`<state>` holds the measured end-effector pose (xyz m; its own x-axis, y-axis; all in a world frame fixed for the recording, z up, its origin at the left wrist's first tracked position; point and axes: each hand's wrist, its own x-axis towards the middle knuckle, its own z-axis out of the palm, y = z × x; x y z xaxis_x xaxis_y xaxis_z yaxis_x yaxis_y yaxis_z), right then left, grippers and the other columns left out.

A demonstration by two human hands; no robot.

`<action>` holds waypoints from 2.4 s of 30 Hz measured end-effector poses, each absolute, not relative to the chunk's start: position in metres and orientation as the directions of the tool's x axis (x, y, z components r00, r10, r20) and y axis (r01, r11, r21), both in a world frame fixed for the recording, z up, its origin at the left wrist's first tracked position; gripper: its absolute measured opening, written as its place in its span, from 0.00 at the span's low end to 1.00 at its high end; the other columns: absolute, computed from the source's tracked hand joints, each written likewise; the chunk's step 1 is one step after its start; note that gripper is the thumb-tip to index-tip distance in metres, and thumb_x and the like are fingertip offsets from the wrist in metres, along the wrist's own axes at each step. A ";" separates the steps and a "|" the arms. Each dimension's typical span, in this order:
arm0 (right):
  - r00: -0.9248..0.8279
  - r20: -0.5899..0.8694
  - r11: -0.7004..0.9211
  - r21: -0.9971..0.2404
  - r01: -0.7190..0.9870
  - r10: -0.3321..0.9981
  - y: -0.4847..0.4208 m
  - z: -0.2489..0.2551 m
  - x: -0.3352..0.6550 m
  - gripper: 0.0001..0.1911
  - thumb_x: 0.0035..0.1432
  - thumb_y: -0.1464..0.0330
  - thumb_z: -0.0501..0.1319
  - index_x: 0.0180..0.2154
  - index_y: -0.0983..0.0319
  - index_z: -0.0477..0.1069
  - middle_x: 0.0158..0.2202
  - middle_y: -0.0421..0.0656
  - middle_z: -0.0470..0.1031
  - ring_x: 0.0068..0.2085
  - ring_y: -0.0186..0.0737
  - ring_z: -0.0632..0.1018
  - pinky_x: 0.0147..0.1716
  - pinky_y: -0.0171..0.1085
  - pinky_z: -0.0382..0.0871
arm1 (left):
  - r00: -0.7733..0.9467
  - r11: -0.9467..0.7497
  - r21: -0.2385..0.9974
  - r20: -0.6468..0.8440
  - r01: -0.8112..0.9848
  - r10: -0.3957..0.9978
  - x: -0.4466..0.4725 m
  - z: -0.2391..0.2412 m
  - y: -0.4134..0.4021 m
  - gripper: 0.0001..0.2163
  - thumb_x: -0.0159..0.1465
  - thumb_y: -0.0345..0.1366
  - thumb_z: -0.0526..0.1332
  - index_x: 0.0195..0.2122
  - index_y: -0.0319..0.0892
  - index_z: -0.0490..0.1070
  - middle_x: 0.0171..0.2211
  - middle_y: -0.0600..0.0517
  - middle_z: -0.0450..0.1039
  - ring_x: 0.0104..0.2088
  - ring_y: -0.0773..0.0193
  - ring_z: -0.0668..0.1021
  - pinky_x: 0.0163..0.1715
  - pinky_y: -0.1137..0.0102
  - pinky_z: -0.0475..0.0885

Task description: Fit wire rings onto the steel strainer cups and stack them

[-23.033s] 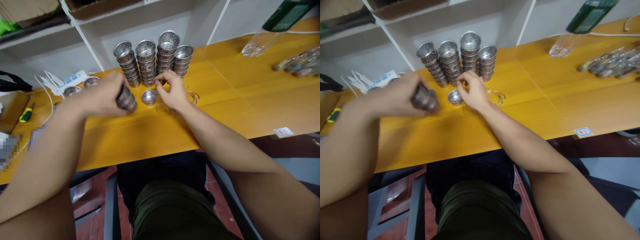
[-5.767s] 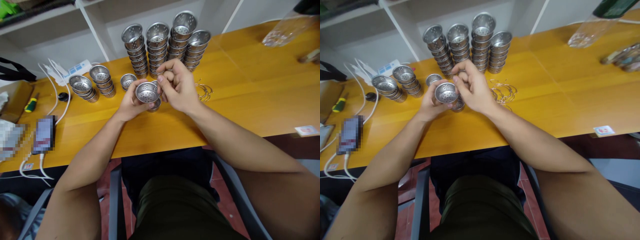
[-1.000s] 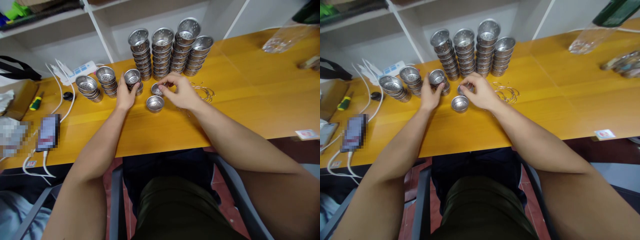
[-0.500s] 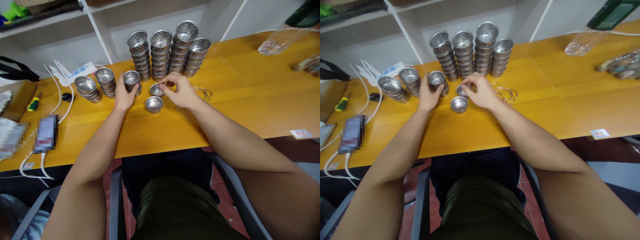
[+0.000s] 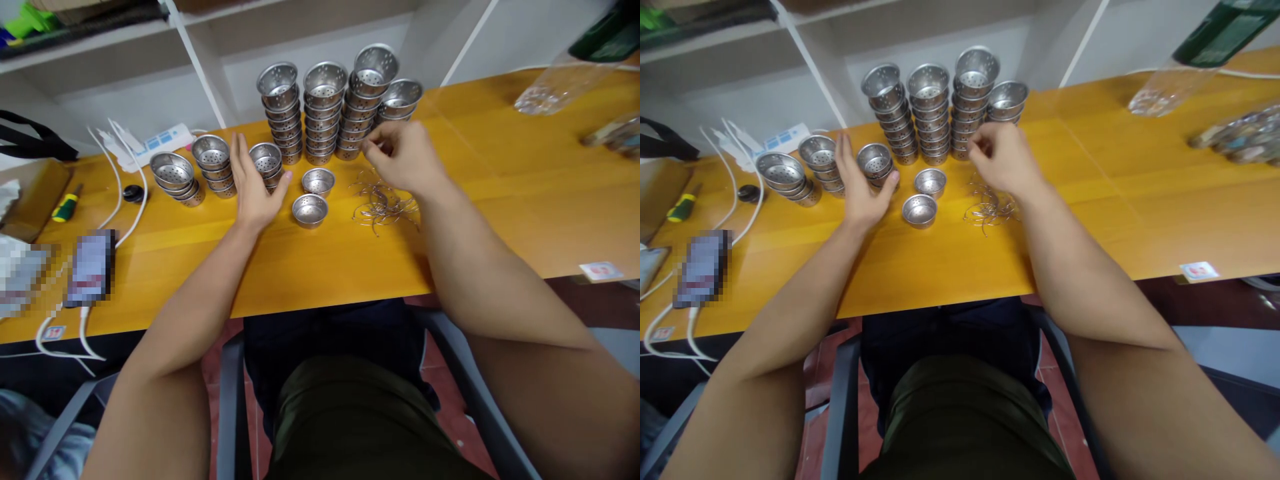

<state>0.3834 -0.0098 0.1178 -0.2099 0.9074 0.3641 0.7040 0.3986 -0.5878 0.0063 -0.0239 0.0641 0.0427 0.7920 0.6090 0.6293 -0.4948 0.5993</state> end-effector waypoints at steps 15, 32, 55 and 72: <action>-0.335 -0.218 0.293 -0.205 0.934 0.916 -0.009 0.129 0.390 0.16 0.70 0.77 0.70 0.30 0.56 0.77 0.32 0.47 0.83 0.36 0.52 0.81 0.42 0.48 0.73 | 0.437 -0.471 0.614 0.220 0.633 0.872 0.034 0.083 -0.079 0.33 0.64 0.47 0.89 0.63 0.51 0.75 0.64 0.45 0.88 0.64 0.38 0.91 0.67 0.46 0.88; -0.418 0.200 0.456 -0.539 0.708 0.886 -0.015 0.119 0.381 0.18 0.73 0.53 0.77 0.56 0.56 0.92 0.47 0.51 0.92 0.49 0.63 0.91 0.58 0.60 0.88 | 0.198 -0.615 0.614 0.609 0.495 0.768 0.034 0.069 -0.069 0.52 0.69 0.74 0.85 0.83 0.60 0.64 0.79 0.41 0.75 0.87 0.22 0.79 0.87 0.21 0.78; -0.230 0.593 0.622 -0.779 0.078 0.772 -0.018 0.092 0.325 0.22 0.71 0.47 0.86 0.48 0.52 0.83 0.40 0.45 0.80 0.36 0.45 0.78 0.33 0.45 0.82 | 0.214 -0.802 0.541 0.777 0.254 0.592 0.034 0.040 -0.042 0.49 0.73 0.67 0.87 0.86 0.58 0.68 0.74 0.41 0.79 0.80 0.37 0.85 0.86 0.41 0.82; -0.276 0.622 0.659 -0.750 0.062 0.733 -0.038 0.102 0.323 0.34 0.80 0.28 0.74 0.55 0.51 0.83 0.30 0.39 0.71 0.32 0.44 0.70 0.31 0.46 0.75 | 0.330 -0.822 0.544 0.755 0.165 0.566 0.034 0.029 -0.036 0.49 0.77 0.70 0.82 0.87 0.58 0.60 0.74 0.41 0.77 0.74 0.41 0.88 0.79 0.46 0.86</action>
